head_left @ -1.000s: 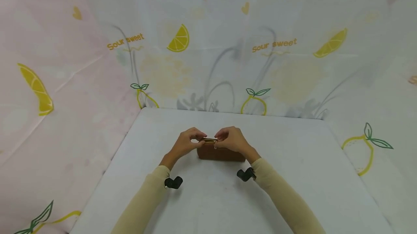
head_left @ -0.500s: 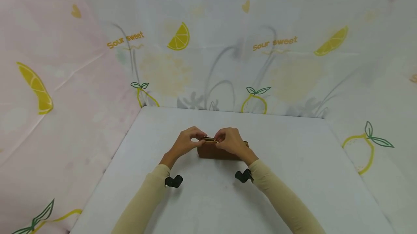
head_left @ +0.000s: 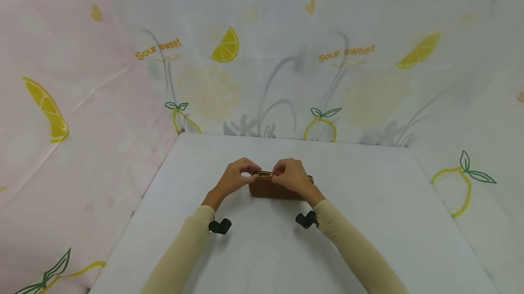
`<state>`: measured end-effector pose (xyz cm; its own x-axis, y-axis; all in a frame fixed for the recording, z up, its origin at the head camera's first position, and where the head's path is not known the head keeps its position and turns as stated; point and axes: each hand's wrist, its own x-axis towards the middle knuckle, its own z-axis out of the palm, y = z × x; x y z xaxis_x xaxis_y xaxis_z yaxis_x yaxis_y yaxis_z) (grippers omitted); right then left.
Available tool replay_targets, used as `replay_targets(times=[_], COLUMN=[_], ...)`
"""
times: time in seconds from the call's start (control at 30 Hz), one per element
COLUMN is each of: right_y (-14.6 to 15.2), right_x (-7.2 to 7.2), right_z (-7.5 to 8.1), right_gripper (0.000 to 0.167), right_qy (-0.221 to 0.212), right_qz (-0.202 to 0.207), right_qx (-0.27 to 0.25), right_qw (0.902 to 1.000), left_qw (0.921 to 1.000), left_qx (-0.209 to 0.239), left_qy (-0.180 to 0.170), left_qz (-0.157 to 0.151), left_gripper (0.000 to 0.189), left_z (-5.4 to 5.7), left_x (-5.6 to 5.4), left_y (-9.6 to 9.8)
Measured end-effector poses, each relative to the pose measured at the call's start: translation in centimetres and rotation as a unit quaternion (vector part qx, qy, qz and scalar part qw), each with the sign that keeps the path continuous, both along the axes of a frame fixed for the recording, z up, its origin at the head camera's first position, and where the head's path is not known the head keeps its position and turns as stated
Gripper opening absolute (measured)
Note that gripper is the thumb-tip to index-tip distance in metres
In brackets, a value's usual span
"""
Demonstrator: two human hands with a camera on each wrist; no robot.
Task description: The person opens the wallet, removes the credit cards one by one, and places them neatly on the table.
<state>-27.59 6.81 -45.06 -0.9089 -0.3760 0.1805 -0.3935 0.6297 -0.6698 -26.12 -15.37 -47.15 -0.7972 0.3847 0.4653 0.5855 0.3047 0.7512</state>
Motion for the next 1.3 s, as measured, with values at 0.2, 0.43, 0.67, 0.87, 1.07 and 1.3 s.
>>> replay_targets(times=[0.2,0.43,0.67,0.87,1.07,1.3], right_y=[0.6,1.9,2.3,2.9,4.2,5.1], right_x=[-0.3,-0.9,-0.7,-0.6,-0.7,-0.6], right_z=[0.0,-1.2,-1.6,-2.2,-2.6,-2.6], right_gripper=[0.009,0.011,0.011,0.013,0.018,0.019], right_qy=[0.013,0.014,0.132,0.178,0.244,0.212], right_qz=[0.017,0.039,0.086,0.109,0.152,0.159], right_qx=[-0.01,-0.055,-0.041,-0.036,-0.024,-0.072], right_qw=[0.9997,0.9976,0.9866,0.9773,0.9575,0.9615], left_qw=[1.0,1.0,1.0,1.0,0.9999,0.9998], left_qx=[-0.004,0.0,-0.003,-0.002,-0.002,-0.004], left_qy=[-0.006,0.0,-0.003,0.001,-0.01,-0.014], left_qz=[0.003,-0.002,-0.002,-0.008,-0.012,-0.011], left_gripper=[0.018,0.018,0.018,0.018,0.018,0.019], left_z=[0.1,0.1,0.0,-0.1,0.1,0.3], left_x=[-0.1,-0.3,-0.5,-0.5,-0.4,-0.2], left_y=[0.0,-0.1,0.0,0.1,0.2,0.2])
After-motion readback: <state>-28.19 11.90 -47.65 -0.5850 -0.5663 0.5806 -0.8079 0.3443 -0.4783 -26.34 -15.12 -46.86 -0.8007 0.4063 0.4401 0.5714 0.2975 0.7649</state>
